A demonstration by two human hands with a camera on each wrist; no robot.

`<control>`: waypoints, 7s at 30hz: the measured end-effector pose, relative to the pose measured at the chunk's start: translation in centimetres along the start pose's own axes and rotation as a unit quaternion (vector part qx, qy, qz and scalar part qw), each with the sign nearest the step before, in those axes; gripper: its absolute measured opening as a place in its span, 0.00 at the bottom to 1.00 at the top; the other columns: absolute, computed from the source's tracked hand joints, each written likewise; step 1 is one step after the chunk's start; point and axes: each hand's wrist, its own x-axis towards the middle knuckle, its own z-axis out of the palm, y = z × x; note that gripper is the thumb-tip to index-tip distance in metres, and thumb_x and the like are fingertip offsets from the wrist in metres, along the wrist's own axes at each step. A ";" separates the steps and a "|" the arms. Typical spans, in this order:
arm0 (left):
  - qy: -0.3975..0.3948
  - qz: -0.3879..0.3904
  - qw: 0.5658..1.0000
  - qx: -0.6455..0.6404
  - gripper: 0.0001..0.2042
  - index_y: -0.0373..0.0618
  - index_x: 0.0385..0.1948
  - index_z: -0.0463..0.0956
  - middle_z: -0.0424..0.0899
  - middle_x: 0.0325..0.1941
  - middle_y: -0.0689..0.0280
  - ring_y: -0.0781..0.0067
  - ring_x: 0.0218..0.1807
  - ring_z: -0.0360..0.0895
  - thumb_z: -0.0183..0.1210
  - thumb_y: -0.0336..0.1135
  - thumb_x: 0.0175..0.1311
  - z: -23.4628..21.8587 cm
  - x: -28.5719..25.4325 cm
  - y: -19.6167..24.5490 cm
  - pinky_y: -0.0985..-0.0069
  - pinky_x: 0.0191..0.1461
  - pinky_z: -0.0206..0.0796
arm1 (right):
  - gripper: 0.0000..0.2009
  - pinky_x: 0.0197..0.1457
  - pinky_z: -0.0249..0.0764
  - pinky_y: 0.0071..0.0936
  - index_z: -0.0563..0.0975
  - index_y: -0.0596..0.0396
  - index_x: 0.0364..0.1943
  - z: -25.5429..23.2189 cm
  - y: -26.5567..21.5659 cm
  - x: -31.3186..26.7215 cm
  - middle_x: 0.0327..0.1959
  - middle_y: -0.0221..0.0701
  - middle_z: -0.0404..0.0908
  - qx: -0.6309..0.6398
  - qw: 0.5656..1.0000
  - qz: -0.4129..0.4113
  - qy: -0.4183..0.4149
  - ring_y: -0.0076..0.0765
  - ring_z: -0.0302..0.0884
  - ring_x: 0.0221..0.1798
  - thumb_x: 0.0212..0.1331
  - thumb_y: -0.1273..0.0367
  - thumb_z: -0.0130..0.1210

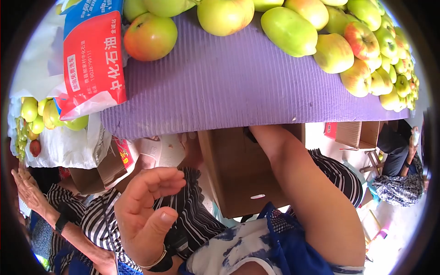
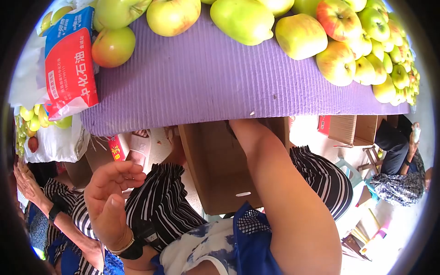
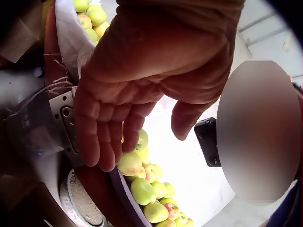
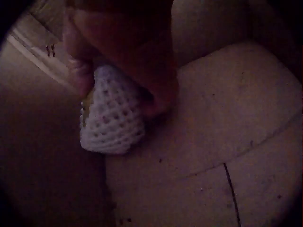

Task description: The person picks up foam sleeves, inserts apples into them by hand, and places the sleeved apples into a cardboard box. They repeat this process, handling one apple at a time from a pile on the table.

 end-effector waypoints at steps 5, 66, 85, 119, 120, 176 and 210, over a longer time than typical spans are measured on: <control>-0.021 0.013 1.000 0.000 0.29 0.26 0.47 0.69 0.76 0.44 0.54 0.66 0.46 0.75 0.64 0.44 0.51 0.2 -0.1 -0.2 0.74 0.52 0.65 | 0.13 0.35 0.74 0.32 0.79 0.58 0.33 -0.1 0.0 -0.8 0.28 0.35 0.80 -0.041 0.999 -0.027 0.001 0.37 0.78 0.30 0.52 0.61 0.55; 0.269 0.274 0.910 -0.155 0.12 0.40 0.42 0.71 0.73 0.39 0.67 0.81 0.36 0.67 0.51 0.20 0.55 2.2 1.9 0.0 0.86 0.41 0.61 | 0.08 0.12 0.54 0.21 0.75 0.55 0.23 -34.9 -20.2 -23.8 0.14 0.26 0.68 0.491 0.825 -0.173 0.220 0.20 0.59 0.13 0.48 0.67 0.59; 0.234 0.270 0.934 -0.034 0.11 0.38 0.43 0.72 0.74 0.45 0.66 0.77 0.47 0.70 0.49 0.25 0.59 6.1 4.4 -0.1 0.79 0.51 0.60 | 0.10 0.16 0.61 0.26 0.74 0.52 0.15 -60.4 11.6 -18.3 0.12 0.27 0.70 0.296 0.784 0.084 0.539 0.27 0.66 0.13 0.50 0.67 0.55; 0.177 0.336 0.924 0.036 0.17 0.36 0.42 0.75 0.77 0.45 0.65 0.75 0.47 0.70 0.42 0.40 0.69 10.0 5.3 0.6 0.76 0.52 0.59 | 0.13 0.52 0.67 0.49 0.81 0.52 0.37 -57.9 -11.5 -1.4 0.46 0.35 0.76 -0.351 0.864 -0.129 0.339 0.46 0.65 0.56 0.50 0.62 0.54; 0.177 0.337 0.924 0.042 0.16 0.37 0.42 0.75 0.77 0.45 0.65 0.75 0.47 0.70 0.42 0.39 0.69 9.8 5.3 0.6 0.76 0.52 0.59 | 0.14 0.54 0.66 0.50 0.79 0.53 0.39 -57.5 -11.8 -0.9 0.49 0.37 0.74 -0.347 0.870 -0.106 0.334 0.50 0.64 0.57 0.51 0.61 0.53; -0.037 0.176 0.886 -0.426 0.06 0.41 0.37 0.72 0.78 0.36 0.63 0.70 0.40 0.75 0.52 0.30 0.61 11.6 6.1 -1.6 0.74 0.45 0.68 | 0.17 0.54 0.68 0.36 0.75 0.59 0.45 -26.9 -11.0 -24.9 0.47 0.41 0.74 0.158 0.814 -0.481 0.285 0.44 0.72 0.50 0.47 0.72 0.57; -0.195 0.004 0.867 -0.458 0.12 0.38 0.47 0.69 0.75 0.48 0.57 0.67 0.50 0.74 0.46 0.26 0.61 10.7 5.7 -0.1 0.69 0.56 0.65 | 0.19 0.49 0.65 0.17 0.75 0.56 0.36 -28.6 -9.9 -25.2 0.39 0.27 0.73 0.493 0.713 -0.466 0.180 0.20 0.69 0.43 0.48 0.88 0.35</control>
